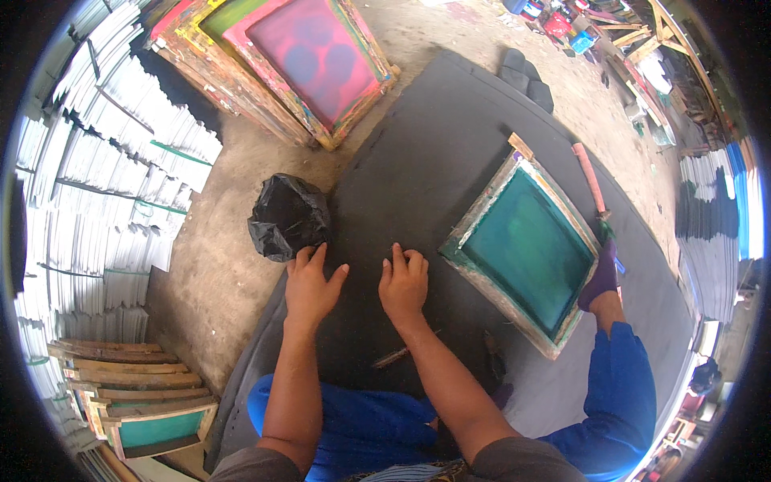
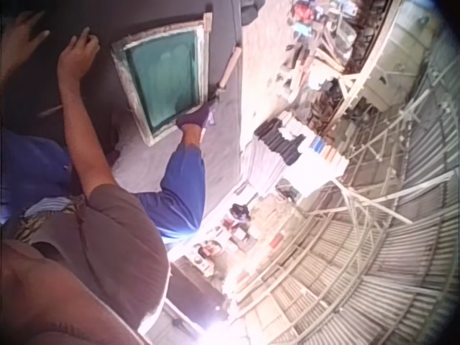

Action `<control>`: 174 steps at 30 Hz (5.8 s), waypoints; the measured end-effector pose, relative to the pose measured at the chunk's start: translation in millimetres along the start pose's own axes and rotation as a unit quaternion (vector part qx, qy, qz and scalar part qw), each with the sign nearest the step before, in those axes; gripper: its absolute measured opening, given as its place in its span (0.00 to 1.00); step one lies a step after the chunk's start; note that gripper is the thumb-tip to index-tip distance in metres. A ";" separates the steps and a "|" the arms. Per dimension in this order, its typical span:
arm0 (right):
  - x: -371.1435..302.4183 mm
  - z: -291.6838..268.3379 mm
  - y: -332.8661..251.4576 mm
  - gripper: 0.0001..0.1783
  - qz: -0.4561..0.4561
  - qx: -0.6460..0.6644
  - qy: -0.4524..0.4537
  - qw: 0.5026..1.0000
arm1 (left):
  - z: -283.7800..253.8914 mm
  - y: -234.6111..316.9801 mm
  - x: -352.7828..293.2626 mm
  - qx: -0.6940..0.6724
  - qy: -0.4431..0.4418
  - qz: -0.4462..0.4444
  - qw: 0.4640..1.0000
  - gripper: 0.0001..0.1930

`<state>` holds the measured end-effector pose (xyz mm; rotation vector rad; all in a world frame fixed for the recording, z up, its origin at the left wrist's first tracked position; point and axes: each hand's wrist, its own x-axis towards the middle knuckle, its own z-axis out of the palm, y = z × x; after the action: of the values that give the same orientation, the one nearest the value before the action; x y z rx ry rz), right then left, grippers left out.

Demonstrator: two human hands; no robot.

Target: The person sits on the floor and uses pliers and a screwdriver to remove staples and debris from the edges of a green screen printing frame. They then apply a strip of tape along the frame's edge and press it down.

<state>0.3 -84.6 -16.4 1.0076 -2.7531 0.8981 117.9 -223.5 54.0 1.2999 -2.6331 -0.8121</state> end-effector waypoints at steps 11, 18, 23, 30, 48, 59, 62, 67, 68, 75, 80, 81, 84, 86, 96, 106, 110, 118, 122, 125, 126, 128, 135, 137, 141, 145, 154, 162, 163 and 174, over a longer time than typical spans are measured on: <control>17.9 13.6 -1.0 0.15 0.034 -0.032 0.077 0.996 | -7.6 7.6 0.9 -0.007 -0.023 -0.023 0.999 0.34; 19.2 32.1 2.4 0.06 0.056 -0.024 0.107 0.992 | -5.5 5.6 1.5 -0.013 -0.019 -0.017 1.000 0.34; 24.5 26.8 -10.8 0.06 0.129 -0.044 0.066 0.989 | -6.9 7.3 1.5 -0.008 -0.022 -0.021 1.000 0.34; 33.1 16.2 -10.3 0.07 0.170 -0.020 -0.003 0.985 | -5.3 6.1 1.7 -0.016 -0.017 -0.019 1.000 0.33; 110.3 28.9 -116.8 0.08 -0.019 0.203 -0.251 0.946 | -8.6 -3.2 2.9 -0.039 -0.042 -0.016 0.998 0.27; 59.2 -11.3 -4.9 0.08 -0.167 0.131 -0.051 0.976 | -4.6 -2.9 0.2 -0.028 -0.003 0.000 1.000 0.32; 49.3 -26.6 28.5 0.10 -0.173 0.085 -0.046 0.980 | -3.3 0.6 0.5 -0.014 -0.001 0.002 1.000 0.32; 44.9 -17.2 44.0 0.13 -0.182 0.091 -0.014 0.979 | -3.7 1.2 1.1 -0.012 -0.010 -0.005 1.000 0.32; 46.1 -15.2 45.5 0.13 -0.184 0.090 -0.011 0.979 | -5.2 2.6 1.2 -0.018 -0.019 -0.012 1.000 0.32; 49.2 2.4 46.5 0.09 -0.191 0.050 0.026 0.980 | -3.0 2.9 3.2 -0.016 -0.025 -0.021 0.999 0.32; 49.3 6.0 41.8 0.05 -0.224 -0.035 0.020 0.974 | -4.8 3.7 2.2 -0.018 -0.023 -0.018 0.999 0.32; 50.0 6.6 40.4 0.06 -0.225 -0.044 0.018 0.973 | -5.2 4.2 1.8 -0.020 -0.022 -0.018 0.999 0.32; 55.0 11.9 44.0 0.06 -0.202 -0.054 -0.022 0.978 | -0.3 1.8 2.5 -0.014 -0.011 -0.006 1.000 0.32; 59.8 11.5 41.5 0.06 -0.126 -0.003 -0.034 0.991 | 1.0 -0.4 1.9 -0.008 -0.005 -0.001 1.000 0.33; 101.4 19.1 -63.3 0.05 -0.054 0.265 -0.140 0.953 | -0.7 -1.3 0.1 -0.017 0.011 0.006 1.000 0.31; 117.5 47.4 -106.5 0.07 -0.108 0.240 -0.169 0.950 | -7.4 0.8 3.8 -0.049 -0.018 -0.008 0.999 0.26; 102.5 31.5 -90.2 0.07 -0.069 0.285 -0.090 0.952 | -6.7 -0.6 2.2 -0.046 -0.006 -0.004 0.999 0.30; 30.5 -2.4 14.1 0.06 0.011 0.114 0.037 0.993 | -7.3 5.4 1.4 -0.022 -0.020 -0.015 0.999 0.32; 25.5 1.4 21.4 0.06 0.007 0.093 0.032 0.995 | 1.8 -1.2 1.1 0.000 0.011 0.014 1.000 0.33; 28.4 8.7 20.2 0.07 0.014 0.055 0.038 0.998 | 2.9 -1.9 1.2 0.004 0.014 0.016 1.000 0.33; 29.4 11.5 19.7 0.06 0.010 0.048 0.053 0.997 | 3.2 -1.8 1.3 0.004 0.013 0.017 1.000 0.33; 31.2 15.8 19.0 0.04 0.001 0.033 0.082 0.996 | 1.8 -0.6 2.1 -0.001 -0.003 0.004 1.000 0.33; 34.1 24.4 11.1 0.06 0.010 -0.131 0.035 0.991 | -3.9 3.5 2.6 -0.012 -0.028 -0.019 0.999 0.34; 35.1 23.8 10.0 0.07 0.005 -0.185 0.008 0.983 | -2.3 1.7 2.1 -0.013 -0.019 -0.011 1.000 0.34; 45.9 21.8 5.3 0.09 0.015 -0.150 -0.046 0.987 | 1.5 0.3 1.8 -0.006 -0.002 0.002 1.000 0.33; 59.1 8.3 -37.1 0.07 -0.013 0.058 -0.117 0.991 | 0.6 -3.0 2.4 -0.015 0.002 0.007 1.000 0.33; 114.2 37.7 -120.0 0.08 -0.101 0.165 -0.257 0.947 | -8.2 -8.9 7.3 -0.037 -0.024 0.014 0.999 0.26; 79.0 8.1 -77.9 0.13 -0.038 0.158 -0.199 0.966 | -4.6 -14.7 9.5 -0.023 -0.001 0.026 0.999 0.32; 67.1 -7.2 -67.1 0.13 -0.013 0.106 -0.242 0.964 | -4.0 -18.0 8.3 -0.017 0.009 0.024 1.000 0.33; -92.2 -124.8 77.8 0.16 -0.218 0.006 -0.193 0.957 | 11.9 55.6 -3.3 -0.018 0.026 0.191 0.981 0.29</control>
<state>9.3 84.1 23.8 1.8702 -2.6170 0.7058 76.8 -188.5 72.1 0.7540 -2.6841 -0.7466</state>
